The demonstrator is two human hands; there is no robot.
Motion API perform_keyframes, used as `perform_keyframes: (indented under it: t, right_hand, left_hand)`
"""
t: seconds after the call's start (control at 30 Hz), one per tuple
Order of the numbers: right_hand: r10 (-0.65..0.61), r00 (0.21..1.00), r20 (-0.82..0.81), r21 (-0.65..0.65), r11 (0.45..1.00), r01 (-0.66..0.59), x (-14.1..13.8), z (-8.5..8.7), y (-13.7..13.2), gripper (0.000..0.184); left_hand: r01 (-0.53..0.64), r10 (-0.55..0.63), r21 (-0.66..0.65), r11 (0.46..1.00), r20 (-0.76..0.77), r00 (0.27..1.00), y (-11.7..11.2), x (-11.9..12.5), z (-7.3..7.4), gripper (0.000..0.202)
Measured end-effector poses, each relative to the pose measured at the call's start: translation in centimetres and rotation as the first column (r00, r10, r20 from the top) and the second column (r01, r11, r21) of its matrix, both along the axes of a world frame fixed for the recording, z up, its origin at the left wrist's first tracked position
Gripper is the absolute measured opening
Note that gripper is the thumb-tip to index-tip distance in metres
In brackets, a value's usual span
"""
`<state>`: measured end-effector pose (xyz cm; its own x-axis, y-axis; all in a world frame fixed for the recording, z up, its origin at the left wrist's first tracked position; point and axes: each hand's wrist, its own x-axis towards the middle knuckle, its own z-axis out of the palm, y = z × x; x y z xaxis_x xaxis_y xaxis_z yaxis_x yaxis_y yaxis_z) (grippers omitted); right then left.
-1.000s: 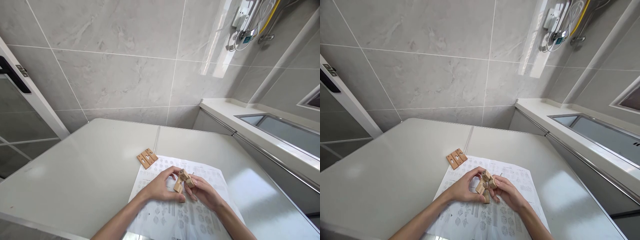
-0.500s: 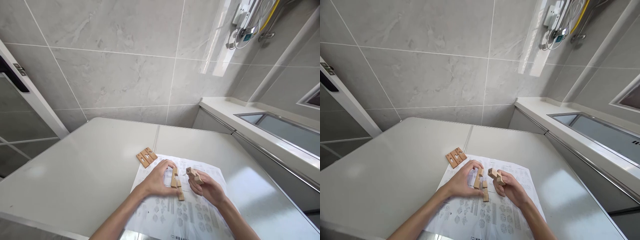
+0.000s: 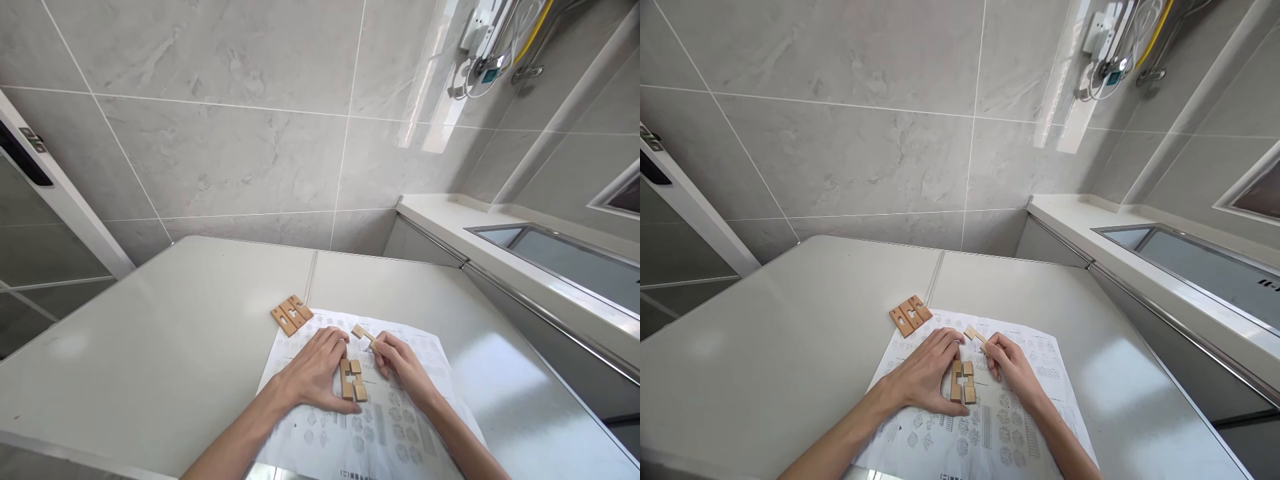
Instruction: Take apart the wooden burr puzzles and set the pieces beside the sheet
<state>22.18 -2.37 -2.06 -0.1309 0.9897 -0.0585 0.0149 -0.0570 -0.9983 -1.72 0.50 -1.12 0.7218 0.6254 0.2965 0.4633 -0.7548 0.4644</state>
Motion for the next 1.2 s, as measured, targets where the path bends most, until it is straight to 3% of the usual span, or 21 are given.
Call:
perform_keyframes:
  t: [0.13, 0.23, 0.33, 0.43, 0.63, 1.03, 1.2]
  right_hand:
    - [0.006, 1.0, 0.029, 0.006, 1.0, -0.006, 0.2, -0.3, 0.1, 0.044]
    - [-0.032, 0.989, 0.147, 0.026, 0.999, 0.029, 0.4, -0.5, 0.2, 0.044]
    - [-0.135, 0.924, 0.356, 0.114, 0.988, 0.101, 0.5, -0.8, 0.3, 0.043]
    - [-0.215, 0.841, 0.497, 0.212, 0.97, 0.122, 0.4, -1.2, 0.3, 0.04]
    - [-0.215, 0.74, 0.638, 0.292, 0.956, 0.026, -0.2, -1.8, 0.0, 0.035]
    - [-0.2, 0.572, 0.795, 0.369, 0.909, -0.195, -0.6, -1.8, -0.3, 0.037]
    - [-0.212, 0.567, 0.796, 0.385, 0.9, -0.204, -0.4, -2.0, -0.1, 0.032]
  left_hand:
    - [0.011, -0.011, -0.014, 1.0, -0.014, 1.0, -0.2, 0.5, -0.3, 0.074]
    - [0.035, -0.035, -0.02, 0.999, -0.008, 0.999, -0.3, 0.9, -0.5, 0.077]
    - [0.021, -0.021, -0.046, 0.999, 0.006, 1.0, -0.4, 1.1, -0.7, 0.075]
    - [-0.076, 0.078, -0.063, 0.995, 0.02, 0.997, -0.4, 1.2, -0.8, 0.072]
    - [-0.242, 0.246, -0.076, 0.967, 0.045, 0.968, -0.2, 1.2, -0.9, 0.073]
    - [-0.271, 0.276, -0.076, 0.959, 0.057, 0.959, 0.1, 1.1, -1.2, 0.064]
    - [-0.267, 0.271, -0.061, 0.962, 0.072, 0.96, 0.1, 1.1, -1.4, 0.063]
